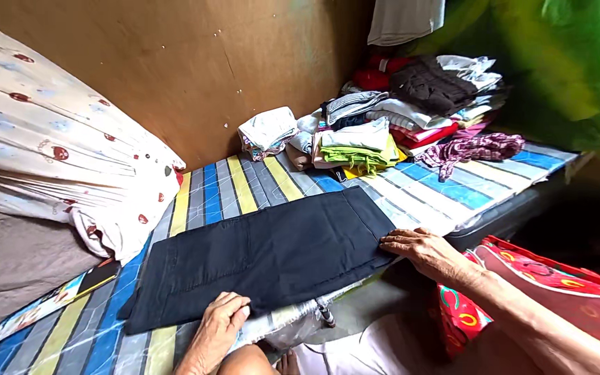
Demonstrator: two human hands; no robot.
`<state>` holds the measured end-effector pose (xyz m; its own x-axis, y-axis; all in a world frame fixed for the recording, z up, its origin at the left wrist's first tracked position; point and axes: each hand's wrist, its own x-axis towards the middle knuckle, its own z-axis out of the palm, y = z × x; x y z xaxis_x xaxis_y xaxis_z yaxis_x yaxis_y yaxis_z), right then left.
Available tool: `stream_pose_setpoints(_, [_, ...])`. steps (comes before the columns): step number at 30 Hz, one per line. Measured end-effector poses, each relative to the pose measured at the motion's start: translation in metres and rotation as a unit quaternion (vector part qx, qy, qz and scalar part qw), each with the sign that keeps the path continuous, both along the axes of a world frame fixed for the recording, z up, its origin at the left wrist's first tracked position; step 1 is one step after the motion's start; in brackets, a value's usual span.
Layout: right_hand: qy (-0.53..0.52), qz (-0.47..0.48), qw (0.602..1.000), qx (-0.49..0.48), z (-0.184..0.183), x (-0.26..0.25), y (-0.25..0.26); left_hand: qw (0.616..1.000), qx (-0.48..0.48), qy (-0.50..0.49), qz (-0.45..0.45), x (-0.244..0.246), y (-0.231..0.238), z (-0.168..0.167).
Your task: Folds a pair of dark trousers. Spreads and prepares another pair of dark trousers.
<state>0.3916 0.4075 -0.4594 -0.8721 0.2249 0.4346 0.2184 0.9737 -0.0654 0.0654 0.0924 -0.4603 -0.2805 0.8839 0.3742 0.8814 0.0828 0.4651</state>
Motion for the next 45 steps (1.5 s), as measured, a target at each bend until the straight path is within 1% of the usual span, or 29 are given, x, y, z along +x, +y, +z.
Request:
stream_pose_setpoints(2, [0.005,0.005,1.0,0.011,-0.002,0.0,0.002,0.998,-0.06,0.008,-0.025,0.007,0.0,0.009])
stream_pose_setpoints(3, [0.007,0.005,1.0,0.008,-0.003,0.0,0.002,0.997,-0.069,0.026,-0.029,0.01,0.001,0.01])
stream_pose_setpoints(5, [0.019,-0.001,1.0,0.009,-0.005,0.001,0.002,0.997,-0.024,0.068,-0.021,0.015,0.003,0.002])
stream_pose_setpoints(7, [0.011,-0.017,1.0,-0.008,-0.002,0.003,0.003,0.999,-0.003,0.053,-0.006,0.02,0.006,0.001])
stream_pose_setpoints(10, [0.03,-0.018,0.999,-0.002,-0.004,0.007,0.007,0.997,-0.068,0.005,0.018,0.024,0.009,0.011])
stream_pose_setpoints(13, [0.032,-0.02,0.999,0.0,-0.002,0.01,0.008,0.991,-0.13,0.016,-0.012,0.02,0.009,0.015])
stream_pose_setpoints(15, [0.032,-0.017,0.999,-0.01,-0.002,0.013,0.009,0.992,-0.125,0.024,-0.023,0.019,0.009,0.015])
stream_pose_setpoints(18, [0.041,-0.008,0.998,-0.052,-0.003,0.018,0.009,0.997,-0.079,0.012,-0.017,0.019,0.01,0.013])
stream_pose_setpoints(21, [-0.01,-0.025,0.994,-0.109,0.006,0.021,0.004,0.994,-0.109,-0.023,-0.012,0.012,0.008,0.014])
stream_pose_setpoints(24, [-0.064,-0.062,0.983,-0.163,0.014,0.018,0.0,0.993,-0.11,-0.051,-0.014,0.002,0.003,0.012])
stream_pose_setpoints(26, [-0.086,-0.114,0.957,-0.253,0.026,0.016,-0.006,0.991,-0.112,-0.064,-0.02,0.0,0.002,0.014])
stream_pose_setpoints(28, [-0.071,-0.166,0.917,-0.357,0.04,0.013,-0.015,0.99,-0.113,-0.075,-0.026,-0.001,0.003,0.014])
stream_pose_setpoints(29, [-0.056,-0.191,0.889,-0.413,0.046,0.01,-0.02,0.99,-0.117,-0.079,-0.03,-0.001,0.003,0.014])
stream_pose_setpoints(31, [0.022,-0.213,0.844,-0.492,0.039,0.005,-0.022,0.988,-0.127,-0.085,-0.033,0.002,0.004,0.015])
stream_pose_setpoints(32, [0.066,-0.223,0.83,-0.508,0.036,-0.001,-0.025,0.988,-0.124,-0.083,-0.031,0.003,0.004,0.014])
stream_pose_setpoints(33, [0.09,-0.232,0.824,-0.509,0.037,-0.008,-0.029,0.99,-0.116,-0.078,-0.029,0.005,0.004,0.012])
stream_pose_setpoints(35, [0.116,-0.237,0.831,-0.49,0.04,-0.017,-0.03,0.991,-0.106,-0.079,-0.021,0.008,0.004,0.012])
stream_pose_setpoints(36, [0.134,-0.234,0.826,-0.495,0.042,-0.02,-0.028,0.992,-0.102,-0.08,-0.014,0.011,0.005,0.013])
stream_pose_setpoints(37, [0.164,-0.228,0.812,-0.512,0.041,-0.021,-0.024,0.992,-0.096,-0.083,-0.005,0.015,0.006,0.016])
stream_pose_setpoints(39, [0.223,-0.234,0.759,-0.566,0.04,-0.024,-0.016,0.992,-0.087,-0.092,0.021,0.025,0.012,0.018])
stream_pose_setpoints(40, [0.222,-0.251,0.738,-0.586,0.04,-0.025,-0.011,0.991,-0.088,-0.093,0.029,0.029,0.015,0.018])
stream_pose_setpoints(41, [0.199,-0.266,0.737,-0.589,0.038,-0.024,-0.006,0.991,-0.093,-0.091,0.031,0.032,0.019,0.018])
stream_pose_setpoints(42, [0.174,-0.278,0.756,-0.567,0.034,-0.022,-0.002,0.991,-0.102,-0.086,0.027,0.035,0.022,0.019])
stream_pose_setpoints(44, [0.113,-0.285,0.818,-0.487,0.034,-0.02,0.0,0.99,-0.121,-0.074,0.014,0.036,0.026,0.021])
stream_pose_setpoints(45, [0.098,-0.287,0.842,-0.445,0.037,-0.019,0.0,0.989,-0.131,-0.071,0.008,0.036,0.026,0.023])
